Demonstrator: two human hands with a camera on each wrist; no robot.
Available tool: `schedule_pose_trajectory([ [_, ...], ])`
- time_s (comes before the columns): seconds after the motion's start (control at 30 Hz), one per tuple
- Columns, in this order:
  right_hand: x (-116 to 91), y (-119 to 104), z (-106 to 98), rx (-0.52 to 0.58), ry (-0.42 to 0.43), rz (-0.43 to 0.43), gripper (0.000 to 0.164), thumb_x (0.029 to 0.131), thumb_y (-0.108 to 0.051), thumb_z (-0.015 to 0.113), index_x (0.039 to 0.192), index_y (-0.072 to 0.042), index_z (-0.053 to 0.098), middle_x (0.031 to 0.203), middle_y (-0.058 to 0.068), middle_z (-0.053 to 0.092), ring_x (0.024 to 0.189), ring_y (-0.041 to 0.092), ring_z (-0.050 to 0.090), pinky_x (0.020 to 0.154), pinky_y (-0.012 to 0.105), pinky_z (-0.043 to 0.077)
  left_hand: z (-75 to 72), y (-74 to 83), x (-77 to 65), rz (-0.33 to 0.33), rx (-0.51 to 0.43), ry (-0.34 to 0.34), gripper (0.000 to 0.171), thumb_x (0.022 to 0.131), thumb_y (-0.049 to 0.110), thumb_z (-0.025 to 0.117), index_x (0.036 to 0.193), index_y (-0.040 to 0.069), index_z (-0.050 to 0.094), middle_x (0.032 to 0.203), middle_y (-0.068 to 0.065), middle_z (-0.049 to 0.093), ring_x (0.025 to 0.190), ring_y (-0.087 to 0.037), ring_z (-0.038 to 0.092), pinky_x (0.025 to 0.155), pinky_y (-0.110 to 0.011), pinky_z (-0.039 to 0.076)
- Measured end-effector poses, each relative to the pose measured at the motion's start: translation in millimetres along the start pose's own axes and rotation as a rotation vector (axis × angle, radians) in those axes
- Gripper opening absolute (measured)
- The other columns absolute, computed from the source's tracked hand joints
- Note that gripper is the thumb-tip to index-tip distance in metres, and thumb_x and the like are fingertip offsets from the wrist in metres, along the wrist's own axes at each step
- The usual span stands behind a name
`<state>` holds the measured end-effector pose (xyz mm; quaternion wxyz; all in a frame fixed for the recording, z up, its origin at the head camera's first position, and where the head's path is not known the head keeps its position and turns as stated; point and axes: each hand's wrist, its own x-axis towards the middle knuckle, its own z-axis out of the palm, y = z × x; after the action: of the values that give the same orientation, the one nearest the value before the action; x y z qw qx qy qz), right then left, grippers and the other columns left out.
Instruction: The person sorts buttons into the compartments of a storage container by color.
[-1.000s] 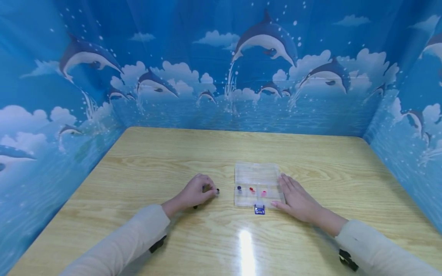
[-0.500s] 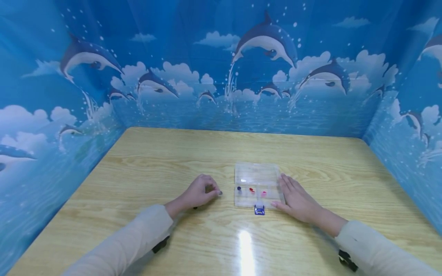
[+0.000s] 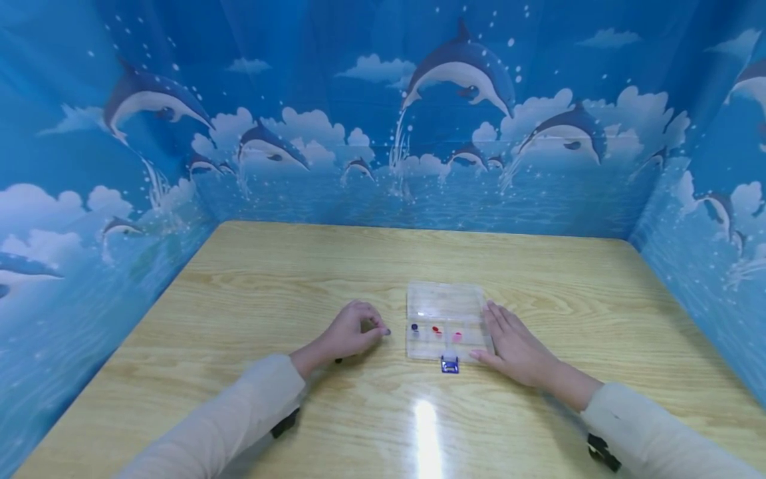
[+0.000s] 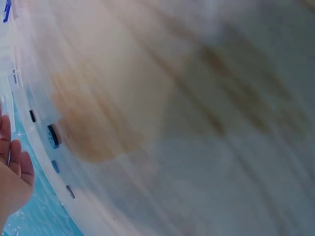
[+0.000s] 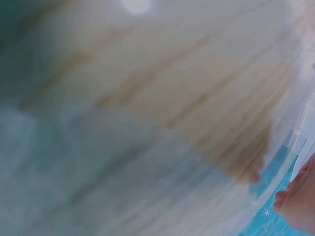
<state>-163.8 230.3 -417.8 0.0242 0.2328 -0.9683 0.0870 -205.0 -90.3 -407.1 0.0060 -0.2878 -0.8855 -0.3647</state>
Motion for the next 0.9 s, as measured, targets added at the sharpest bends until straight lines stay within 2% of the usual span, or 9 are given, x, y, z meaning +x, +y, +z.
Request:
schedule_pose_trajectory([
  [0.17, 0, 0, 0, 0.001, 0.001, -0.001, 0.083, 0.091, -0.048, 0.049, 0.138, 0.015, 0.024, 0.146, 0.033, 0.022, 0.135, 0.046, 0.023, 0.111, 0.053, 0.019, 1.3, 4.3, 3.3, -0.007, 0.007, 0.002, 0.007, 0.080, 0.014, 0.069, 0.079, 0.007, 0.067, 0.087, -0.003, 0.068, 0.093, -0.019, 0.055, 0.089, -0.038, 0.044],
  [0.43, 0, 0, 0, 0.008, 0.000, 0.009, 0.083, 0.091, -0.049, 0.049, 0.139, 0.014, 0.023, 0.147, 0.032, 0.022, 0.136, 0.046, 0.022, 0.112, 0.053, 0.018, 4.1, 9.7, 8.2, 0.026, -0.005, 0.006, 0.005, 0.081, 0.012, 0.068, 0.077, 0.010, 0.067, 0.086, -0.003, 0.068, 0.091, -0.019, 0.056, 0.088, -0.037, 0.043],
  [0.57, 0, 0, -1, 0.013, 0.007, 0.008, 0.083, 0.091, -0.048, 0.050, 0.139, 0.014, 0.023, 0.146, 0.032, 0.023, 0.136, 0.046, 0.022, 0.111, 0.054, 0.018, 6.1, 12.3, 11.2, 0.005, -0.018, 0.004, 0.006, 0.081, 0.014, 0.069, 0.077, 0.011, 0.067, 0.088, -0.002, 0.068, 0.092, -0.018, 0.055, 0.088, -0.037, 0.044],
  [0.9, 0, -1, -1, 0.007, 0.014, 0.004, 0.083, 0.090, -0.048, 0.050, 0.139, 0.014, 0.024, 0.146, 0.032, 0.024, 0.136, 0.046, 0.021, 0.111, 0.054, 0.018, 8.4, 21.2, 17.3, -0.025, -0.033, -0.006, 0.005, 0.081, 0.014, 0.069, 0.078, 0.010, 0.066, 0.089, -0.003, 0.068, 0.097, -0.020, 0.055, 0.096, -0.043, 0.042],
])
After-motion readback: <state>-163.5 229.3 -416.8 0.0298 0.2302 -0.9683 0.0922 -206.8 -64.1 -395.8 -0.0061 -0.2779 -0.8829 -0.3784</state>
